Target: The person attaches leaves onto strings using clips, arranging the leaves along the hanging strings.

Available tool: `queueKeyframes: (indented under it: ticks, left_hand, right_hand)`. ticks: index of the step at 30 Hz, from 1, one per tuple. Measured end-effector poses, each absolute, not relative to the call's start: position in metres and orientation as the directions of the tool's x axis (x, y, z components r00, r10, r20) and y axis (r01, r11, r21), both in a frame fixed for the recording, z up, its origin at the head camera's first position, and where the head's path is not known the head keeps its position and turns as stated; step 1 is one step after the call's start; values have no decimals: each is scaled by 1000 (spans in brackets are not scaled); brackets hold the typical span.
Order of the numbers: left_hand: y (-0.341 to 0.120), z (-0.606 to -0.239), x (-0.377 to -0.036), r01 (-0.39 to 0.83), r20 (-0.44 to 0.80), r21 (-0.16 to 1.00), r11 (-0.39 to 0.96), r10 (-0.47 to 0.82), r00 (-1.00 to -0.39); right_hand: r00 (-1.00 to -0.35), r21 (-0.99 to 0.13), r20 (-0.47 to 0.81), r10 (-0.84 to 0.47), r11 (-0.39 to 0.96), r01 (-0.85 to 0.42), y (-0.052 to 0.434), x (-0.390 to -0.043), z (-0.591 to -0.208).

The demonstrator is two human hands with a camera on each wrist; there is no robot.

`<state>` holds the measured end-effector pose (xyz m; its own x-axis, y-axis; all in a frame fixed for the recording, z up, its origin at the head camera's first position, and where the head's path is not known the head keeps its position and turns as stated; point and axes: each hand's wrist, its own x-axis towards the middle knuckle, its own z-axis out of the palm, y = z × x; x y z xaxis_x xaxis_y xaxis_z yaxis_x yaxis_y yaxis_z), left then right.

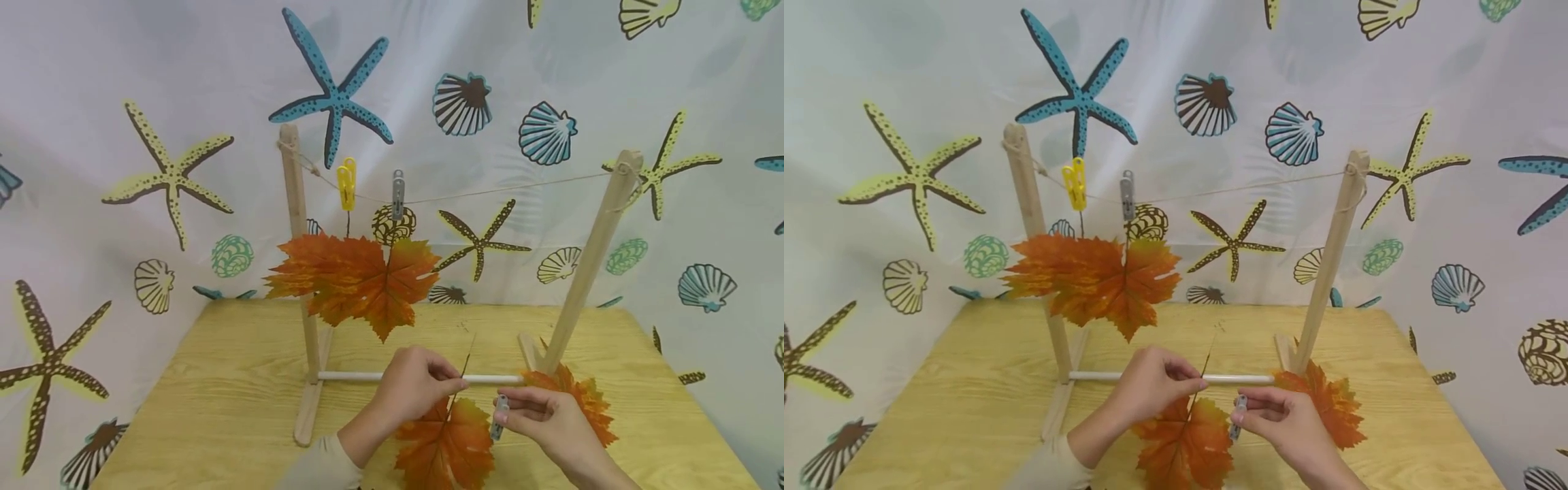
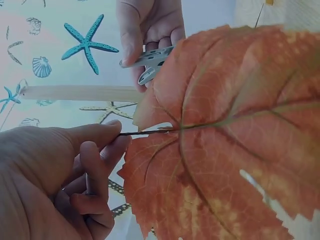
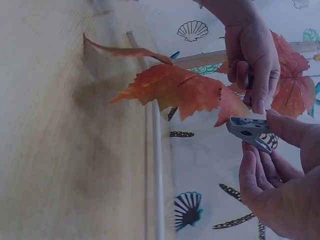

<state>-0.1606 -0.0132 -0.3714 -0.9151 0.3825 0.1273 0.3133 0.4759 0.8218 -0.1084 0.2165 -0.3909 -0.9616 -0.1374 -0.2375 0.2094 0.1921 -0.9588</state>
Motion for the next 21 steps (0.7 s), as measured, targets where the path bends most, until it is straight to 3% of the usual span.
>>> queueKeyframes:
  ticks: [14, 21]
  left_hand:
    - [-13, -339, -160, 466, 319, 691, 553, 345, -883]
    - [-15, -327, -170, 459, 311, 712, 530, 349, -884]
  right_hand:
    - [-983, -950, -51, -178, 312, -7, 213, -120, -331]
    - [-967, -947, -29, -252, 317, -55, 204, -127, -316]
